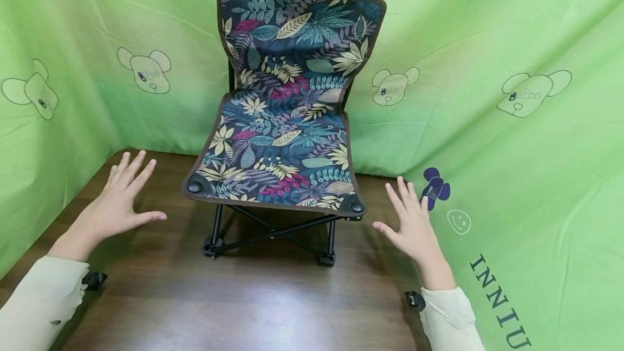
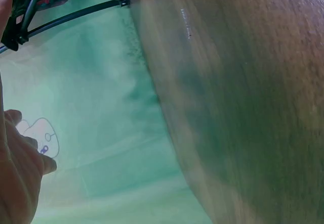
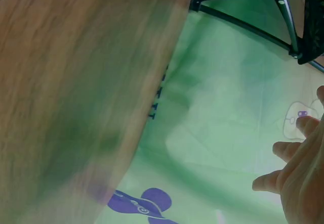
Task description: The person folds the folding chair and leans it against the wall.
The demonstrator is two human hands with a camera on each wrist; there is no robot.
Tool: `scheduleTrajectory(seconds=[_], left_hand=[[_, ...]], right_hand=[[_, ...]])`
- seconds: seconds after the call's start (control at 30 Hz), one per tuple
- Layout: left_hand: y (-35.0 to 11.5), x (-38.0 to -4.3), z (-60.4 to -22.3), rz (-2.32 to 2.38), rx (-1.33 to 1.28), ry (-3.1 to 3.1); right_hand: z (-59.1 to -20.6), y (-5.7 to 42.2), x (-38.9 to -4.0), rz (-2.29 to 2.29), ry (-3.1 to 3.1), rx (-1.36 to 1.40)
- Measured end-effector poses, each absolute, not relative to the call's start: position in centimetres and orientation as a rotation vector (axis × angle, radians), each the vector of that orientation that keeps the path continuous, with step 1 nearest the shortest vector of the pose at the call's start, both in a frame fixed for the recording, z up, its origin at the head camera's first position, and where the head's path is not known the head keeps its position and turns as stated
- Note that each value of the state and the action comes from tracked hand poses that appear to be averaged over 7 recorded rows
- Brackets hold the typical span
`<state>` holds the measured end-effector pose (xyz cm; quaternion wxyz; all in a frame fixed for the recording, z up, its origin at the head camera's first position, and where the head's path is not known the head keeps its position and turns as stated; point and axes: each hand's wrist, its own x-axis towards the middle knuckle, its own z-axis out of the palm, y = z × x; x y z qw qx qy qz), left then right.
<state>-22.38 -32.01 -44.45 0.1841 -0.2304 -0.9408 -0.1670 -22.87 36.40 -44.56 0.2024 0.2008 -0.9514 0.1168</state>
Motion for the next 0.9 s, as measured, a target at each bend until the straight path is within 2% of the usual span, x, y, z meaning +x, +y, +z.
scheduleTrajectory(seconds=[0.9], left_hand=[[-31.1, -20.9, -42.4, -0.672, -0.746, -2.331]], right_hand=[[-42.0, 34.8, -21.6, 0.491, -2.356, 0.757]])
